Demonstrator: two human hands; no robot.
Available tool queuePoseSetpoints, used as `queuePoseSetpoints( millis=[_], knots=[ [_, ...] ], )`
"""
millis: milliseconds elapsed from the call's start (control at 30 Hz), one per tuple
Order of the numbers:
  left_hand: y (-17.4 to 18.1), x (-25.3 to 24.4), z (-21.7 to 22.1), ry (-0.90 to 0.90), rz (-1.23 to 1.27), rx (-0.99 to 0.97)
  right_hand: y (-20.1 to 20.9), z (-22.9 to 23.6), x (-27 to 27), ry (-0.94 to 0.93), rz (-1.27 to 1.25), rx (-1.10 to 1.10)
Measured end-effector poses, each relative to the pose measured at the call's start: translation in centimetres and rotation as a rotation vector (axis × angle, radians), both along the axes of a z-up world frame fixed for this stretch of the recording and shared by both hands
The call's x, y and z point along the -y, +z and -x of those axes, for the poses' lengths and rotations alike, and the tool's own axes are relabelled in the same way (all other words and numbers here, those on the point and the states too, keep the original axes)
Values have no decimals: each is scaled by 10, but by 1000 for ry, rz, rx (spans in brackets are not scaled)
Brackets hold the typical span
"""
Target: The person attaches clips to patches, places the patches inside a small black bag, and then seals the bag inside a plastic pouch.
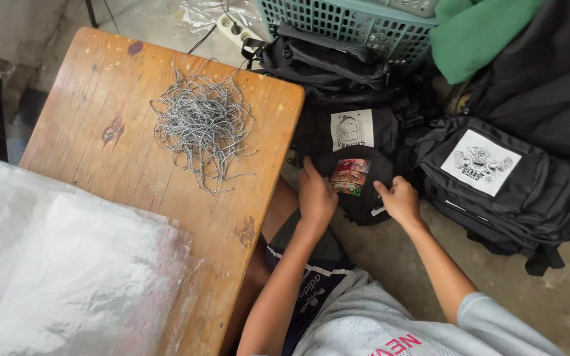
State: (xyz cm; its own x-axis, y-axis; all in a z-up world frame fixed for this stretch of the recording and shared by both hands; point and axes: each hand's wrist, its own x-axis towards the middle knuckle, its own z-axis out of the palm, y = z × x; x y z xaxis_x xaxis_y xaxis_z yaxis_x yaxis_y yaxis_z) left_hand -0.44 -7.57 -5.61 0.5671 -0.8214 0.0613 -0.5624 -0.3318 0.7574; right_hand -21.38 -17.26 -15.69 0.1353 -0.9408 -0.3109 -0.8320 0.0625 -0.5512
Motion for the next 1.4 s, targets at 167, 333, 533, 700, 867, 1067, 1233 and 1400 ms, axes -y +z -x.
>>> queuePoseSetpoints(
  millis=[167,333,533,700,867,1067,1233,1400],
  knots=[
    [62,-27,10,-133,213,54,34,30,-2,65,-113,93],
    [143,-63,-6,-45,316,178,121,47,5,243,-137,371],
    [196,-150,-66,198,331,-238,215,-5,-14,592,-251,463],
    [221,-257,-115,256,416,-384,306,-120,-77,851,-924,165],
    [239,-362,-148,399,580,-462,308,-202,-114,1086,-661,456],
    [228,-412,-179,435,700,-542,326,-317,-201,1494,-308,546],
    [197,-440,-220,579,959,-725,316,-375,-233,1482,-431,732],
    [169,-416,-217,662,1207,-675,281,-417,-247,1346,-155,798]
  ],
)
